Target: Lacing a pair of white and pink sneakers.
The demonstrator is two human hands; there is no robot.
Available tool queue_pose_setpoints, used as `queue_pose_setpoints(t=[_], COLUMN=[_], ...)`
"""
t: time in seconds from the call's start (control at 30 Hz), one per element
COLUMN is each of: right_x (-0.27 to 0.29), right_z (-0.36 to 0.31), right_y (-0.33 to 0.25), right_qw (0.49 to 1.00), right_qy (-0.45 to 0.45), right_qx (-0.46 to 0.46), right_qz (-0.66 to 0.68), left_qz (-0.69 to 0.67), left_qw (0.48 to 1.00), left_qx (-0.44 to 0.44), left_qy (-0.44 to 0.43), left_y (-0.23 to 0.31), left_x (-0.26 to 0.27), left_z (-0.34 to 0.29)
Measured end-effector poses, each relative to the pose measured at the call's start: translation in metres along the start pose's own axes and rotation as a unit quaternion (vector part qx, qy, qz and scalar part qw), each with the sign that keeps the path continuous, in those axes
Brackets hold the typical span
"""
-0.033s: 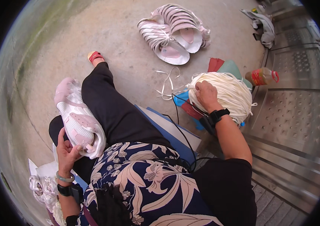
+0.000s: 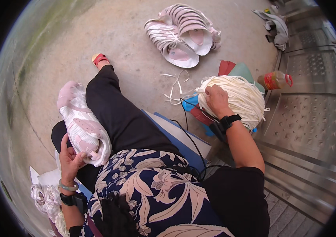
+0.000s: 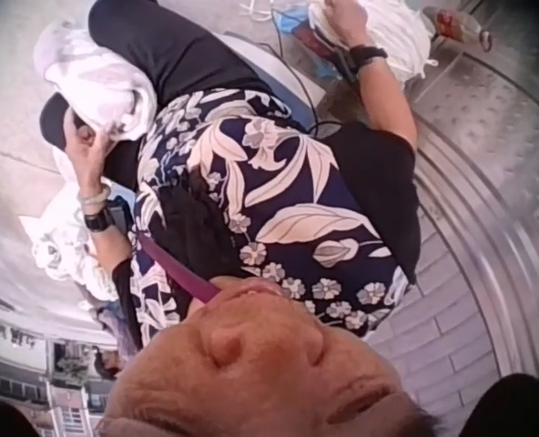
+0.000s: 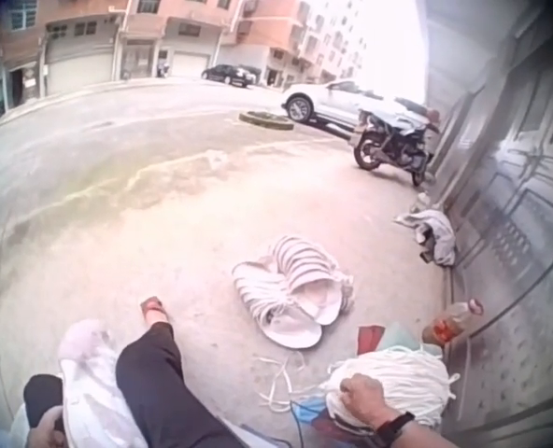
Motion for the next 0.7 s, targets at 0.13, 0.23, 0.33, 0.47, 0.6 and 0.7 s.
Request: queue_pose_setpoints(t=[0.13,0.23,0.33,0.47,0.6,0.7], right_x=[-0.002,-0.001,-0.003,0.007,0.028,0.006], right_z=[-0.004,-0.005,-0.006,-0.001,0.007,0.026], right_y=[-0.001,-0.001,0.010,0.010,-0.068,-0.136], right_qw=[1.000,0.999,0.995,0.983,0.995,0.959], right_qy=[0.003,0.004,-0.006,-0.004,0.046,-0.071], right_qx=[-0.015,-0.046,-0.074,-0.107,0.042,0.077], right_qz=[-0.013,0.021,0.064,0.150,0.080,0.264], left_qz=[0.001,-0.019,-0.018,-0.042,-0.019,0.023], left_qw=[1.000,1.000,1.000,0.999,1.000,0.999], left_qx=[0.012,0.013,0.012,0.023,-0.005,-0.013], left_qy=[-0.001,0.009,-0.010,-0.002,-0.005,-0.023], left_y=[-0.002,-0.003,-0.006,-0.001,0.004,0.008], left_x=[0.000,0.000,0.000,-0.006,0.000,0.004], left_z=[-0.002,-0.004,-0.001,0.002,0.002,0.006])
Point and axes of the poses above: each hand's wrist, its own z-axis towards the middle knuckle, its own x-axis out of the back of the hand, y = z × x, the point moved 5 cm from there along z, towards the middle knuckle, and after that the axes turned 7 degrees about z, right-handed, at the moved point
